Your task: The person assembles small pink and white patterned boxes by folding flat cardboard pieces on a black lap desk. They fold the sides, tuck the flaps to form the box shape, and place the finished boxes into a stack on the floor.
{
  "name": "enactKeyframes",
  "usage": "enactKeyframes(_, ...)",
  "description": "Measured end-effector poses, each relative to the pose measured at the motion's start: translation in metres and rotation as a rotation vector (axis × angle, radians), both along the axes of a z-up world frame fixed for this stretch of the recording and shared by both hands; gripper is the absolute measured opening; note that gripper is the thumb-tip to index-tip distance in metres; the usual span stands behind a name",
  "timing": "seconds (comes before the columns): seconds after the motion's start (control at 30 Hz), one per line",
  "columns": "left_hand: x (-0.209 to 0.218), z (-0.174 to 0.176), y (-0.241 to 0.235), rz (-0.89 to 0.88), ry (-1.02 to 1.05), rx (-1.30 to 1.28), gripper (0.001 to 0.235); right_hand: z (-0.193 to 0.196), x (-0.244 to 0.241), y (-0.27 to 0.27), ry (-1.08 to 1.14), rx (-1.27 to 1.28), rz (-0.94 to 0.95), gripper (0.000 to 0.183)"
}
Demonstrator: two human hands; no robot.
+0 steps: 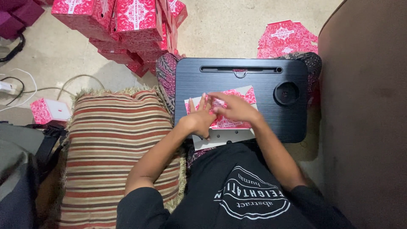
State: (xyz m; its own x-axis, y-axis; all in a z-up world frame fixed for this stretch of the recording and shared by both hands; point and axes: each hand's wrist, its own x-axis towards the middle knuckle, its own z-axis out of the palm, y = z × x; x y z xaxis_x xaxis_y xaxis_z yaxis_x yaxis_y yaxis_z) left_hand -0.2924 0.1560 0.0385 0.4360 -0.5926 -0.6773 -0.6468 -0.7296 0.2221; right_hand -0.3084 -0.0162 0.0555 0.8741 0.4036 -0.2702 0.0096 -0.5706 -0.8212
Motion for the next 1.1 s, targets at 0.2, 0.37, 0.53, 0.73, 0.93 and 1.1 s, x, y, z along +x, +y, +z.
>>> enactKeyframes(0.2,0.011,-0.012,0.006,-0.031,-0.005,-0.028,0.102,-0.004,-0.013,0.009,-0.040,-0.268,0.044,0.067)
enactKeyframes(0.37,0.013,-0.040,0.006,0.015,0.019,-0.037,0.118,-0.001,-0.015,0.001,-0.008,-0.257,0.013,0.071)
enactKeyframes(0.53,0.016,-0.042,0.009,0.022,0.020,-0.050,0.127,0.000,-0.016,-0.023,0.026,-0.238,-0.022,0.076)
enactKeyframes(0.73,0.018,-0.008,0.009,0.027,0.026,-0.068,0.108,-0.024,-0.017,-0.054,-0.007,-0.133,-0.139,0.078)
enactKeyframes(0.93,0.048,0.028,0.036,0.200,0.153,-0.613,0.049,-0.059,-0.027,-0.087,-0.224,0.680,-0.463,0.055)
enactKeyframes(1.1,0.049,0.041,0.027,0.595,-0.607,-0.990,0.101,-0.046,-0.034,-0.097,-0.836,0.549,-0.765,0.033)
